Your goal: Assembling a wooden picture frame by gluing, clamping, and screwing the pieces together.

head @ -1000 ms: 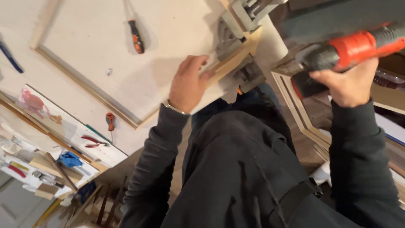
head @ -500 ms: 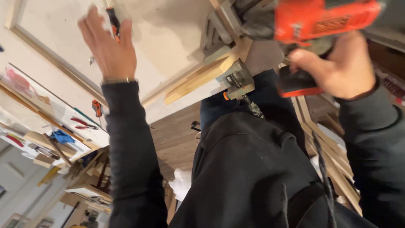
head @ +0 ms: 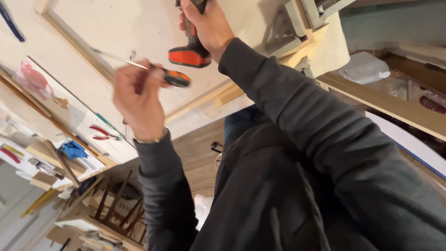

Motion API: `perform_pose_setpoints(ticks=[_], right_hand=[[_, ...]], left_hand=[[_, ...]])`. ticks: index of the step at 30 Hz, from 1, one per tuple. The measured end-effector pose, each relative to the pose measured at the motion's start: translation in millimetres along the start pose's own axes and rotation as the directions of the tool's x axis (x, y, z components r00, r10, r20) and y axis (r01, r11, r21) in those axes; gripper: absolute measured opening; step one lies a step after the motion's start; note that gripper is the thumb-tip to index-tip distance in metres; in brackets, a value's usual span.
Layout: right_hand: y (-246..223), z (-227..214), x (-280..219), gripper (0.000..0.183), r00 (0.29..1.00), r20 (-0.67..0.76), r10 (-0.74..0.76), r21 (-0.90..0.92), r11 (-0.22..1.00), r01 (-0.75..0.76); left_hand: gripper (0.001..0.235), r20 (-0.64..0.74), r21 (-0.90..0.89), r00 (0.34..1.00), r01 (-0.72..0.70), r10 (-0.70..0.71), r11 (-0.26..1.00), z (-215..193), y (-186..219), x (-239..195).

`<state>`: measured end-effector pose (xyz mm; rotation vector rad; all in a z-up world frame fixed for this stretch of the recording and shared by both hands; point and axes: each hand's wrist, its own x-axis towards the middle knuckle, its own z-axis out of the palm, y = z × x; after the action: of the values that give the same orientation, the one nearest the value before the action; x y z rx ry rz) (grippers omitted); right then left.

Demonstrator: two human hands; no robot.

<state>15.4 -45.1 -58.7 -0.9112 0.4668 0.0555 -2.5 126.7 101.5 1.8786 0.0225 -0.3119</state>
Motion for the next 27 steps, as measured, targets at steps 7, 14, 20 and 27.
perform_pose_setpoints(ticks=[7, 14, 20, 27], right_hand=[[-138, -25, -126, 0.040, 0.989, 0.138, -0.049, -0.789, 0.598, 0.140], [-192, -158, -214, 0.029, 0.980, 0.121, 0.158, -0.792, 0.611, 0.000], [-235, -284, -209, 0.030, 0.992, -0.042, 0.116, -0.790, 0.605, -0.104], [-188, -384, -160, 0.013, 0.986, 0.090, 0.142, -0.471, 0.878, -0.084]], left_hand=[[0.026, 0.197, -0.298, 0.980, 0.075, -0.016, 0.952, 55, 5, -10], [0.026, 0.649, -0.026, 0.761, -0.007, 0.022, 1.000, 133, 17, -4], [0.046, 0.665, 0.385, 0.742, -0.243, -0.085, 0.890, 161, -15, 7], [0.048, 0.746, 0.343, 0.625, -0.066, -0.229, 0.937, 170, -36, 5]])
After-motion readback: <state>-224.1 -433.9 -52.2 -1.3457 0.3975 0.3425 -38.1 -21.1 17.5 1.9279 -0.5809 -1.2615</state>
